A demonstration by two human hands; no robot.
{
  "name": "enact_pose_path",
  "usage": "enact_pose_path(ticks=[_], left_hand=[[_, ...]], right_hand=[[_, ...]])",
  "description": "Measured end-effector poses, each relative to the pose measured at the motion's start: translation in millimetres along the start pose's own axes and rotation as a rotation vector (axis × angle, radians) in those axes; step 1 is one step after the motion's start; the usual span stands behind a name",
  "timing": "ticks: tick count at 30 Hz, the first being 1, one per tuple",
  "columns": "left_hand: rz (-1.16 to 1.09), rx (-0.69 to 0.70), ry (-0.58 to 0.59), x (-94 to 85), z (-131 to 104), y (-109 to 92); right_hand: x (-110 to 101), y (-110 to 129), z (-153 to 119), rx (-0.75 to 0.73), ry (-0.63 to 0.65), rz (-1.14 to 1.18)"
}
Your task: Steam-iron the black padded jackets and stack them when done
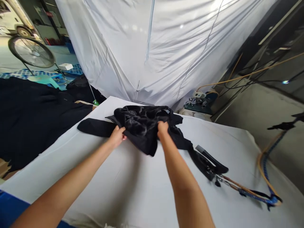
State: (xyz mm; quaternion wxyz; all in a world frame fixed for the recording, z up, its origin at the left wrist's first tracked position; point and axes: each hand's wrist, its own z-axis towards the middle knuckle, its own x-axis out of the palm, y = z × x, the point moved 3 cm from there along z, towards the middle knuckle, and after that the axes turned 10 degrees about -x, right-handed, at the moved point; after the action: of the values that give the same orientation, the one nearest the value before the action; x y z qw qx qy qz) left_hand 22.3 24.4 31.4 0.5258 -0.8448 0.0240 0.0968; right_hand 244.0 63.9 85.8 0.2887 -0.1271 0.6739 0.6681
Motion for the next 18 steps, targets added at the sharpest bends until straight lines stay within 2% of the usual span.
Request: enact_pose_path(ticks=[1, 2, 4, 5, 6, 7, 9, 10, 11, 13, 14, 15, 17, 18], left_hand=[[-0.065, 0.054, 0.131, 19.4, -13.1, -0.7], [-0.049, 0.067, 0.32, 38.1, -26.2, 1.7], [0.173, -0.003, 0.705, 64.3, -48.2, 15.8], [0.353, -0.077, 0.82, 68.0, -53.6, 26.4], [0.533, -0.16, 0.858, 65.1, -53.9, 37.2], [0.691, -0.237, 0.837, 57.0, -49.7, 46.7], [0.875, -0.358, 0.699, 32.5, -33.5, 60.1], [0.91, -0.39, 0.679, 20.9, -25.6, 64.9], [0.93, -0.42, 0.68, 10.9, -18.8, 69.4], [0.919, -0.423, 0.695, -0.8, -8.3, 76.2], [0.914, -0.372, 0.666, -2.5, -3.2, 77.5], [0.911, -0.293, 0.614, -1.7, 2.4, 77.2], [0.914, -0.107, 0.474, 4.2, 16.5, 71.2], [0.914, -0.029, 0.404, 7.4, 25.3, 65.8]], right_hand=[[-32.7, -1.9, 14.9, 0.01, -0.108, -0.032], [-64.0, -6.1, 25.7, 0.012, -0.199, -0.065], [-114.7, -22.2, 33.8, 0.064, -0.301, -0.163], [-131.7, -34.1, 31.1, 0.14, -0.305, -0.228], [-142.9, -47.2, 24.3, 0.224, -0.287, -0.277], [-148.4, -60.5, 13.8, 0.311, -0.252, -0.324], [-145.8, -82.2, -15.5, 0.403, -0.19, -0.436], [-139.4, -88.7, -32.6, 0.379, -0.177, -0.517], [-130.1, -91.9, -50.6, 0.307, -0.176, -0.621], [-103.0, -92.0, -86.8, 0.072, -0.147, -0.76], [-85.3, -92.8, -103.8, -0.008, -0.054, -0.758], [-65.8, -95.2, -119.1, -0.047, 0.098, -0.725], [-29.4, -104.3, -141.4, -0.013, 0.409, -0.686], [-15.1, -110.8, -146.7, 0.037, 0.52, -0.698]])
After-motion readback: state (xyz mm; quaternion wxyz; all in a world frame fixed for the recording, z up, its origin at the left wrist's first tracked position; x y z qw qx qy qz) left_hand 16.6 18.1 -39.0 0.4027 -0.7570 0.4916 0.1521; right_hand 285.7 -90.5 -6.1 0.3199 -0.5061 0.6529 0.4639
